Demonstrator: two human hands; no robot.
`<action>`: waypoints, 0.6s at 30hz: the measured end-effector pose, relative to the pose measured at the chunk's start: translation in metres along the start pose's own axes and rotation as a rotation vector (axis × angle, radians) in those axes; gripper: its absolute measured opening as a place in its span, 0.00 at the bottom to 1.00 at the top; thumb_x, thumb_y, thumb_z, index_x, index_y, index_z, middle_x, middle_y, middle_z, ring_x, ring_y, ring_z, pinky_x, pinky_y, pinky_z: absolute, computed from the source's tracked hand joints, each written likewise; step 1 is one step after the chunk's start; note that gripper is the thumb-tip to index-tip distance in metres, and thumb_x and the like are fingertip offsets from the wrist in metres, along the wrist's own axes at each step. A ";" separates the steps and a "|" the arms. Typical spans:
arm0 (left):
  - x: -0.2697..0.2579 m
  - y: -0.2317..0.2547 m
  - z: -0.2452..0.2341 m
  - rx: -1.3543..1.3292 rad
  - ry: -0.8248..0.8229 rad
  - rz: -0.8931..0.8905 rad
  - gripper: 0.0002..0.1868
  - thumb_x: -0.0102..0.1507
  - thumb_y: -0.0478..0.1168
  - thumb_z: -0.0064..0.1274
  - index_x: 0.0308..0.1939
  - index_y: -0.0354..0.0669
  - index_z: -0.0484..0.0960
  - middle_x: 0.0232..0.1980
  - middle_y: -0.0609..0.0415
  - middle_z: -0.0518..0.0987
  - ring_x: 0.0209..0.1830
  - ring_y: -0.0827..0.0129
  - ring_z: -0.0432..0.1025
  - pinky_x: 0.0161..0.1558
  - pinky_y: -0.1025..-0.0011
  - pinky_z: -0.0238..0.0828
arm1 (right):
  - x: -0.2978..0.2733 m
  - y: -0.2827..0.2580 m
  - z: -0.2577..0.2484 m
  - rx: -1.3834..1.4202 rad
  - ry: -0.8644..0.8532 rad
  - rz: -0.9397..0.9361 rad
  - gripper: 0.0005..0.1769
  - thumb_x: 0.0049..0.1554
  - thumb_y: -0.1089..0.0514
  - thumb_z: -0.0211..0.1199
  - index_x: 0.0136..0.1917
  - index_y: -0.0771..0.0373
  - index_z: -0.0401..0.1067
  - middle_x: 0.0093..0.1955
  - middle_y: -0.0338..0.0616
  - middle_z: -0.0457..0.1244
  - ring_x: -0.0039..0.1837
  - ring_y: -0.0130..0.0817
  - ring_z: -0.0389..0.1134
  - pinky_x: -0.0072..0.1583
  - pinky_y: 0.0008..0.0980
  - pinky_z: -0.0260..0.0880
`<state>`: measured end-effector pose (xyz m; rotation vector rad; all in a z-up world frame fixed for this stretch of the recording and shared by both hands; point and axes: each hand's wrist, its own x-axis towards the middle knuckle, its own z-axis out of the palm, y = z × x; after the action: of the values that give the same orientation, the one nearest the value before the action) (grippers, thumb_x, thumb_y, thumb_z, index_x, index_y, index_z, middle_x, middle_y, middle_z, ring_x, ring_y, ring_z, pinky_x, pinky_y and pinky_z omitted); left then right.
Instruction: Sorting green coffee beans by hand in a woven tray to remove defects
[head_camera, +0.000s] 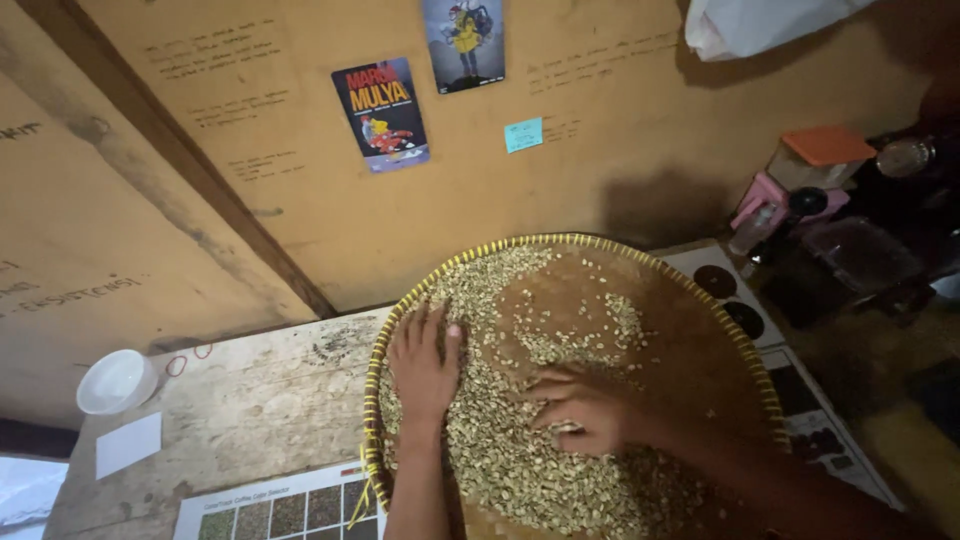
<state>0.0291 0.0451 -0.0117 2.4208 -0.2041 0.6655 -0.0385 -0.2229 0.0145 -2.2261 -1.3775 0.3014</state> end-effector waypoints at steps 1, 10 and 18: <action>-0.003 0.002 0.001 0.020 -0.121 -0.031 0.28 0.71 0.60 0.32 0.67 0.55 0.75 0.73 0.50 0.69 0.74 0.51 0.56 0.71 0.48 0.47 | -0.007 -0.015 -0.006 -0.049 0.123 0.065 0.15 0.55 0.53 0.66 0.56 0.56 0.81 0.74 0.50 0.62 0.80 0.55 0.53 0.76 0.67 0.40; -0.008 0.049 -0.004 -0.059 -0.553 0.133 0.21 0.63 0.50 0.51 0.61 0.64 0.79 0.75 0.60 0.66 0.76 0.55 0.52 0.72 0.43 0.37 | -0.037 -0.031 0.035 -0.418 0.365 -0.035 0.34 0.65 0.27 0.40 0.77 0.42 0.56 0.83 0.42 0.48 0.83 0.44 0.47 0.78 0.67 0.34; -0.006 0.046 0.000 -0.385 -0.188 0.472 0.17 0.61 0.33 0.60 0.54 0.48 0.82 0.58 0.50 0.82 0.58 0.57 0.77 0.64 0.54 0.74 | -0.029 -0.023 0.009 -0.561 0.595 0.203 0.17 0.62 0.51 0.54 0.61 0.56 0.74 0.65 0.48 0.64 0.70 0.53 0.61 0.67 0.63 0.57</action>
<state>0.0104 0.0082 0.0095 2.0662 -0.9152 0.5337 -0.0734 -0.2375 0.0165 -2.5880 -0.9782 -0.7163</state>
